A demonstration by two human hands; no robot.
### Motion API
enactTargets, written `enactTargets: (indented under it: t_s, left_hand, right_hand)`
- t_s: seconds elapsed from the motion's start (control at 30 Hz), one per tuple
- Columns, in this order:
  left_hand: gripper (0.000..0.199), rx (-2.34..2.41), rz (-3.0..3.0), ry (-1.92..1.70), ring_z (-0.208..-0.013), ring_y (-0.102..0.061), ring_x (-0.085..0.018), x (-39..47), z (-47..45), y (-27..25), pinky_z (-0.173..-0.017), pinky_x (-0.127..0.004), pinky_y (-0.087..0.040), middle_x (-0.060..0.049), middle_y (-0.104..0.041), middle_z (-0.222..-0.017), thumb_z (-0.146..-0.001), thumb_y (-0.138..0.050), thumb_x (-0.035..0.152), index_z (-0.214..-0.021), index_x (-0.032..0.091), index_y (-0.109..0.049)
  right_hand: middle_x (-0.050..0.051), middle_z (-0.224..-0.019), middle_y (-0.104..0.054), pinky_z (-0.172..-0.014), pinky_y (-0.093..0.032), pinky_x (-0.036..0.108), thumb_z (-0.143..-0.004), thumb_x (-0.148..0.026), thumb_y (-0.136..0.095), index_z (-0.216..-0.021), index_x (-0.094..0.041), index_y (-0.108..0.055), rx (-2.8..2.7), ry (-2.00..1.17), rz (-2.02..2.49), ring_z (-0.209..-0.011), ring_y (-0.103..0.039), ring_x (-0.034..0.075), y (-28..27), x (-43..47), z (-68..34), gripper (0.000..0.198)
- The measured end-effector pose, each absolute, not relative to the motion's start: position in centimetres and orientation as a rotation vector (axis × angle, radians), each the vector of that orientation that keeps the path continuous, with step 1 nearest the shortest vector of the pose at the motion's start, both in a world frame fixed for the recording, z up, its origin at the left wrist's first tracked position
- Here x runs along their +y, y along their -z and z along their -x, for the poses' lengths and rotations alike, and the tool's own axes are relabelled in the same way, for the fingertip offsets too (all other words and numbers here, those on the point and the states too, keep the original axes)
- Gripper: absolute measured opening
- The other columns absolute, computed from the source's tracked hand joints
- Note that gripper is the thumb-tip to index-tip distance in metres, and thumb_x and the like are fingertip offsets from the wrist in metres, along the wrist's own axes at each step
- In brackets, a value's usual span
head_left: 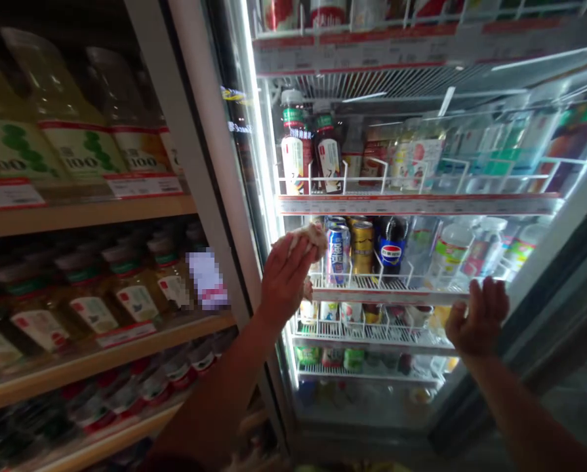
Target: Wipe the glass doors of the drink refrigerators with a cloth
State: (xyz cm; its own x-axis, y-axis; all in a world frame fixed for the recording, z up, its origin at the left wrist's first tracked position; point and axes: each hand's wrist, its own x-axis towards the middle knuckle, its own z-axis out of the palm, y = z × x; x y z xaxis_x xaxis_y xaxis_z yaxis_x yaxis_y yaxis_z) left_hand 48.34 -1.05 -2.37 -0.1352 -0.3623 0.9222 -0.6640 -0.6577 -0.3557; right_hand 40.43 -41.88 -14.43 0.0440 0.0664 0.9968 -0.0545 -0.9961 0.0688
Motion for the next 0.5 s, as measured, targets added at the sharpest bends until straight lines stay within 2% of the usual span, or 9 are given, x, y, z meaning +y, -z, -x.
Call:
enactTargets:
  t_s: [0.13, 0.23, 0.3, 0.4, 0.5]
  left_hand:
    - [0.032, -1.629, -1.917, -1.699, -0.151, -0.038, -0.019, -3.1, -46.9, 7.6, -0.127, -0.039, -0.037, -0.008, -0.057, -0.149, -0.101, -0.055, 0.016, -0.132, 0.016, -0.062]
    - [0.029, -1.904, -1.967, -1.596, -0.149, -0.041, -0.016, -3.2, -46.4, 8.9, -0.128, -0.035, -0.036, -0.006, -0.055, -0.151, -0.101, -0.056, 0.018, -0.130, 0.015, -0.064]
    - [0.035, -1.745, -2.003, -1.658, -0.150, -0.039, -0.018, -2.2, -46.9, 6.8, -0.129, -0.038, -0.036, -0.005, -0.055, -0.151, -0.101, -0.055, 0.016, -0.136, 0.016, -0.059]
    - [0.048, -1.261, -1.970, -1.842, -0.153, -0.032, -0.023, -0.6, -48.0, 2.7, -0.129, -0.048, -0.036, -0.008, -0.054, -0.152, -0.100, -0.055, 0.012, -0.148, 0.018, -0.049]
    - [0.048, -1.124, -1.914, -1.823, -0.154, -0.030, -0.027, -0.6, -47.9, 2.8, -0.128, -0.053, -0.035, -0.011, -0.056, -0.150, -0.100, -0.053, 0.010, -0.148, 0.017, -0.050]
  right_hand:
    - [0.024, -0.158, -0.044, -0.113, -0.039, 0.068, -0.093, -0.022, -0.053, -0.159, -0.015, -0.035, 0.005, -2.106, -2.209, -0.148, -0.039, 0.044, 14.3, -41.9, -40.5, 0.069]
    - [0.023, -0.158, -0.044, -0.115, -0.039, 0.066, -0.092, -0.020, -0.054, -0.158, -0.013, -0.037, 0.079, -2.125, -2.160, -0.148, -0.039, 0.043, 14.0, -41.8, -40.4, 0.068]
    - [0.023, -0.158, -0.044, -0.115, -0.039, 0.067, -0.093, -0.020, -0.053, -0.158, -0.013, -0.038, 0.094, -2.128, -2.153, -0.148, -0.039, 0.043, 13.9, -41.8, -40.3, 0.067]
    - [0.023, -0.159, -0.041, -0.113, -0.039, 0.069, -0.093, -0.020, -0.052, -0.160, -0.014, -0.034, 0.063, -2.106, -2.183, -0.149, -0.037, 0.045, 14.1, -42.0, -40.2, 0.069]
    - [0.023, -0.160, -0.041, -0.112, -0.039, 0.070, -0.093, -0.020, -0.052, -0.160, -0.016, -0.033, 0.051, -2.084, -2.203, -0.149, -0.037, 0.045, 14.4, -42.2, -40.2, 0.070]
